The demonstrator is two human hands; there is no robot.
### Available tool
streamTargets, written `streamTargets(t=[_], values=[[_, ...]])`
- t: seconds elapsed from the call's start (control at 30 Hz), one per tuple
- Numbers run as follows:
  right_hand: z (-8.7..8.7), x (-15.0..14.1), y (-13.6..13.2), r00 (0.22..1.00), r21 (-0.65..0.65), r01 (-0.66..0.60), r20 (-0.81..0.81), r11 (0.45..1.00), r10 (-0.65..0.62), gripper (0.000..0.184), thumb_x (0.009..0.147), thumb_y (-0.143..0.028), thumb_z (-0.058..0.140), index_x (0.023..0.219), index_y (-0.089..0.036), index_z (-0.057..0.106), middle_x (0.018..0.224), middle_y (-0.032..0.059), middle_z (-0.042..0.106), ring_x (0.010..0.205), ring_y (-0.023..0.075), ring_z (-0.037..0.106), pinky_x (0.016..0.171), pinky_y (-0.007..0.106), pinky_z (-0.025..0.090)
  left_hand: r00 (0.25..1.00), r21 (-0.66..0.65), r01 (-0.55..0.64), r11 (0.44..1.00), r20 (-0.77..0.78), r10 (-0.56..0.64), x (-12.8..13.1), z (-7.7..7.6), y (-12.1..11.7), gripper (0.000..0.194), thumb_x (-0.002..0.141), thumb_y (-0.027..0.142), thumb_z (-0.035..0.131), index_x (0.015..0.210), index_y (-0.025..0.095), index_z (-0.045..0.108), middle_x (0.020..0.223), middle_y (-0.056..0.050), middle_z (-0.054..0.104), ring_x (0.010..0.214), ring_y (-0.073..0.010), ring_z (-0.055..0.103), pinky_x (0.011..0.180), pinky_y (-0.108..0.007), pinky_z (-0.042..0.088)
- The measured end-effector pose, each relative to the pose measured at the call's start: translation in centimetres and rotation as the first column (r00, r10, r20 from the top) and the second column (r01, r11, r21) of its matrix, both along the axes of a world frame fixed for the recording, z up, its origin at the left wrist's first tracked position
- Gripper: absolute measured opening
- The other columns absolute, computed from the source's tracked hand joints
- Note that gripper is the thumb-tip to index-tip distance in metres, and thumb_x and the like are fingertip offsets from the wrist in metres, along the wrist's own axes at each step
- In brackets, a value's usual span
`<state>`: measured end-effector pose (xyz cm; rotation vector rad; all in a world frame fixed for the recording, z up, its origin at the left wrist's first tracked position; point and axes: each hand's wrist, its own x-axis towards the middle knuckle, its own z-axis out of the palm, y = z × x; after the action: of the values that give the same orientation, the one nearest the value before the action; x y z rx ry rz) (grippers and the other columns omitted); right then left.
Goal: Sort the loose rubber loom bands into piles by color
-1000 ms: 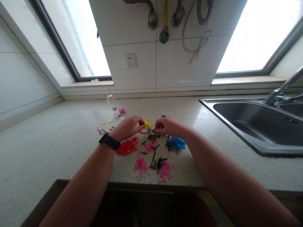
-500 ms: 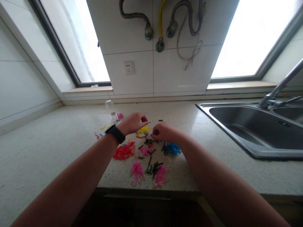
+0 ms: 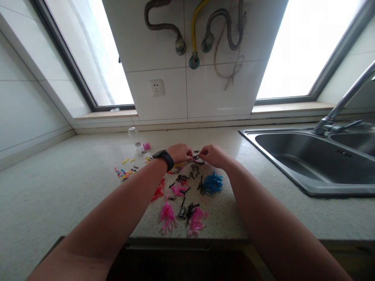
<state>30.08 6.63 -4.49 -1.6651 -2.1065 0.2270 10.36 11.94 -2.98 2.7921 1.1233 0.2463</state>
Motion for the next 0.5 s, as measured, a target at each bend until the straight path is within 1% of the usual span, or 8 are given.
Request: streamTargets(t=[0.07, 0.13, 0.2, 0.27, 0.4, 0.5], values=[[0.2, 0.2, 0.0, 1.000, 0.012, -0.002, -0.009, 1.000, 0.002, 0.022, 0.084, -0.033, 0.062, 0.090, -0.018, 0.077, 0.087, 0.0068, 0.076, 0.077, 0.0172, 0.065, 0.068, 0.027, 0.043, 1.000, 0.003, 0.015, 1.000, 0.011, -0.015, -0.5, -0.1, -0.1, 0.024, 0.083, 0.035, 0.064, 0.096, 0.021, 0.079, 0.091, -0.007, 0.078, 0.085, -0.0201, 0.069, 0.075, -0.029, 0.047], [0.3, 0.2, -0.1, 0.999, 0.014, -0.033, -0.007, 0.999, 0.033, 0.020, 0.084, -0.031, 0.062, 0.090, -0.019, 0.076, 0.088, 0.0050, 0.076, 0.077, 0.0158, 0.064, 0.069, 0.026, 0.043, 0.999, 0.011, 0.032, 0.999, 0.040, -0.033, -1.2, 0.0, -0.5, 0.027, 0.086, 0.035, 0.061, 0.100, 0.020, 0.078, 0.093, -0.007, 0.077, 0.086, -0.0193, 0.069, 0.077, -0.028, 0.047], [0.3, 0.0, -0.2, 0.996, -0.011, -0.089, 0.028, 0.996, 0.089, 0.018, 0.083, -0.030, 0.063, 0.089, -0.021, 0.077, 0.086, 0.0034, 0.076, 0.075, 0.0150, 0.064, 0.068, 0.025, 0.042, 0.996, 0.013, 0.056, 0.998, 0.074, -0.057, -1.8, 0.3, -1.0, 0.026, 0.087, 0.035, 0.060, 0.099, 0.020, 0.078, 0.091, -0.006, 0.077, 0.084, -0.0189, 0.069, 0.077, -0.028, 0.047], [0.0, -0.3, -0.2, 0.989, -0.041, -0.123, 0.075, 0.992, 0.126, 0.018, 0.082, -0.031, 0.064, 0.087, -0.021, 0.078, 0.082, 0.0034, 0.076, 0.074, 0.0155, 0.065, 0.066, 0.026, 0.041, 0.994, 0.012, 0.078, 0.997, 0.071, -0.079, -2.3, 0.5, -1.6, 0.025, 0.086, 0.034, 0.060, 0.097, 0.020, 0.078, 0.090, -0.006, 0.077, 0.083, -0.0189, 0.068, 0.075, -0.028, 0.047], [-0.7, -0.8, 0.1, 0.987, -0.036, -0.094, 0.127, 0.995, 0.098, 0.021, 0.083, -0.035, 0.063, 0.082, -0.020, 0.079, 0.079, 0.0070, 0.076, 0.071, 0.0181, 0.064, 0.064, 0.028, 0.040, 0.995, 0.036, 0.092, 0.995, 0.019, -0.093, -3.6, 0.8, -3.0, 0.023, 0.086, 0.033, 0.061, 0.095, 0.021, 0.079, 0.086, -0.005, 0.076, 0.080, -0.0193, 0.067, 0.073, -0.029, 0.045], [-1.0, -1.0, 0.3, 0.985, -0.032, -0.081, 0.153, 0.996, 0.085, 0.026, 0.085, -0.039, 0.062, 0.079, -0.021, 0.078, 0.078, 0.0086, 0.075, 0.069, 0.0190, 0.064, 0.062, 0.030, 0.039, 0.994, 0.032, 0.104, 0.994, -0.026, -0.104, -4.8, 0.8, -3.7, 0.021, 0.085, 0.032, 0.063, 0.095, 0.023, 0.078, 0.089, -0.004, 0.075, 0.085, -0.0195, 0.066, 0.078, -0.029, 0.045]])
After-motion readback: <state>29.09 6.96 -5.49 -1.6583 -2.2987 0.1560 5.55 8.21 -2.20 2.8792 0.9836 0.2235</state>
